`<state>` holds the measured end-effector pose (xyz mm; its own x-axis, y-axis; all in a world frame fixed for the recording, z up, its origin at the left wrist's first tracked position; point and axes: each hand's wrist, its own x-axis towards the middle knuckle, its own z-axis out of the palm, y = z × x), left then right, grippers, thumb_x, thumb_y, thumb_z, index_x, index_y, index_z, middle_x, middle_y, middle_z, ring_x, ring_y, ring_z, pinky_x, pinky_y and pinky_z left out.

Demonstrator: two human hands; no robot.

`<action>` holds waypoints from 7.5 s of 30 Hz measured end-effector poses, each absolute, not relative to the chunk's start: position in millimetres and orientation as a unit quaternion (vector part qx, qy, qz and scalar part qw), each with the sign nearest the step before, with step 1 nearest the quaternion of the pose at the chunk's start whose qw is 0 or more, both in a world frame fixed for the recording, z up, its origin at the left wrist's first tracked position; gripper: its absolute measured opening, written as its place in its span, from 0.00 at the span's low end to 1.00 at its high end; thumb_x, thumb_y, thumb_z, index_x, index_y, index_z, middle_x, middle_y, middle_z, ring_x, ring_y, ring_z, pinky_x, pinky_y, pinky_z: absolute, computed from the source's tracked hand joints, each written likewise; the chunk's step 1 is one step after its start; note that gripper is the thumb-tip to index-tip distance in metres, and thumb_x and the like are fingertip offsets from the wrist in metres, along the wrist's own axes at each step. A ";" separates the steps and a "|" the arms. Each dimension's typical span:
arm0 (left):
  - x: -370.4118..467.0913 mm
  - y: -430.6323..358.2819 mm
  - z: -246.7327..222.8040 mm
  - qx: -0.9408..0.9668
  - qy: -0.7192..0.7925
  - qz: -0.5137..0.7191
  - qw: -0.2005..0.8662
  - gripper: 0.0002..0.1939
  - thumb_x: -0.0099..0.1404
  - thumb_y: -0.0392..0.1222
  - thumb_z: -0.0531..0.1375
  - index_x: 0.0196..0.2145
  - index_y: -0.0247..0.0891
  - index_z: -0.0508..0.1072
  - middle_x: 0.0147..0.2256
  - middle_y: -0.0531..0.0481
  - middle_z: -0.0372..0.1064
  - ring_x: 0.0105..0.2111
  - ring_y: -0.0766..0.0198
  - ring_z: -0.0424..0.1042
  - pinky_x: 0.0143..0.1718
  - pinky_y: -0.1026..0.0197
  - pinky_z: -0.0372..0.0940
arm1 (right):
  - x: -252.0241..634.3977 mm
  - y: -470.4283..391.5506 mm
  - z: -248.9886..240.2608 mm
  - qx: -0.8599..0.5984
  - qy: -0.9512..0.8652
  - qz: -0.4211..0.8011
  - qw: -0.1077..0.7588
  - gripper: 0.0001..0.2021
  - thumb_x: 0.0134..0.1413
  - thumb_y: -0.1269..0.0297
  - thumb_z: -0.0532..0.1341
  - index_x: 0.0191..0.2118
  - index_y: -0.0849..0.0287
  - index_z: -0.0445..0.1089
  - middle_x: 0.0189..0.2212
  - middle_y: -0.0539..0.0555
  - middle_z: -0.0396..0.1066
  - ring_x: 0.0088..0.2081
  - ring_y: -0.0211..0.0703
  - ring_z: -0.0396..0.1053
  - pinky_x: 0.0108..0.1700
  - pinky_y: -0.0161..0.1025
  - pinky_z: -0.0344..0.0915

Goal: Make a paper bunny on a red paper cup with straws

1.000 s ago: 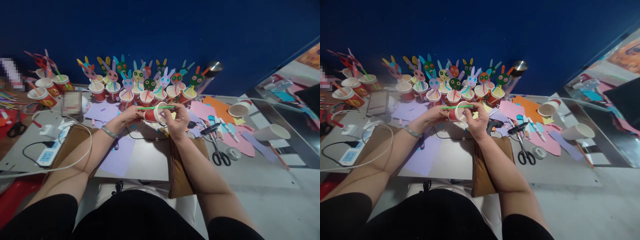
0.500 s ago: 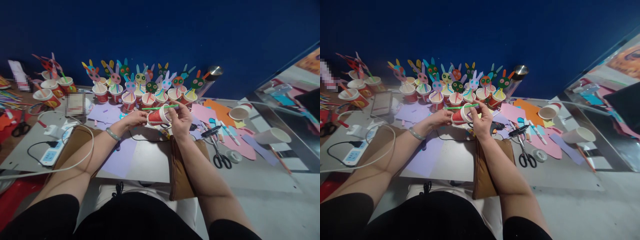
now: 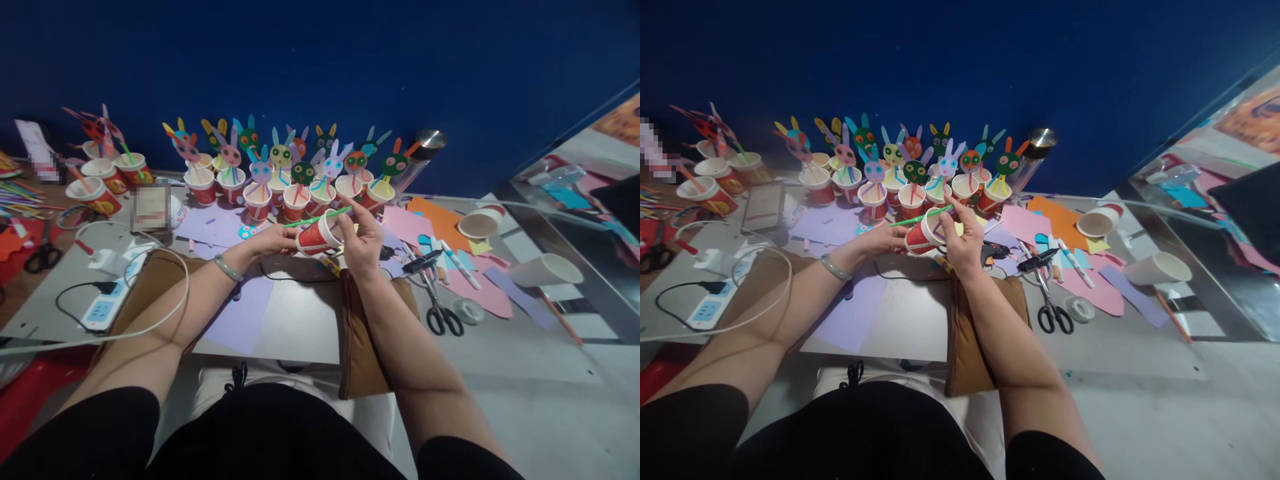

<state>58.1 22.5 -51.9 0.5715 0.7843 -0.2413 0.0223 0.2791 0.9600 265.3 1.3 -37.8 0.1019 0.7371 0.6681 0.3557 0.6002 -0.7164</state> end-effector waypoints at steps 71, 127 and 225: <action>84.6 11.3 -58.7 0.336 0.309 0.437 0.775 0.26 0.61 0.59 0.69 0.44 0.33 0.76 0.37 0.44 0.79 0.32 0.62 0.79 0.38 0.57 0.74 | 250.1 1.4 -33.7 -0.319 -0.490 0.407 0.701 0.21 0.55 0.42 0.68 0.38 0.50 0.61 0.34 0.47 0.79 0.34 0.39 0.79 0.41 0.40 0.77; 64.4 19.2 -42.7 0.484 0.353 0.323 0.733 0.19 0.46 0.34 0.73 0.38 0.32 0.78 0.35 0.46 0.78 0.35 0.65 0.77 0.41 0.62 0.71 | 261.5 13.9 -31.3 -0.339 -0.404 0.493 0.691 0.11 0.43 0.61 0.69 0.31 0.54 0.68 0.20 0.41 0.69 0.20 0.30 0.68 0.23 0.29 0.65; 62.2 11.5 -25.3 0.658 0.377 0.458 0.464 0.20 0.58 0.56 0.68 0.28 0.33 0.77 0.26 0.51 0.70 0.29 0.66 0.65 0.32 0.63 0.58 | 247.0 -4.9 -42.2 -0.370 -0.701 0.395 0.465 0.38 0.34 0.32 0.73 0.45 0.51 0.64 0.45 0.55 0.69 0.50 0.51 0.71 0.55 0.47 0.70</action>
<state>62.2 11.5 -25.3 0.2958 0.9213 0.2526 0.0709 -0.2849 0.9559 247.0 -4.9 -42.2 -0.2941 0.8857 0.3592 0.1502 0.4140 -0.8978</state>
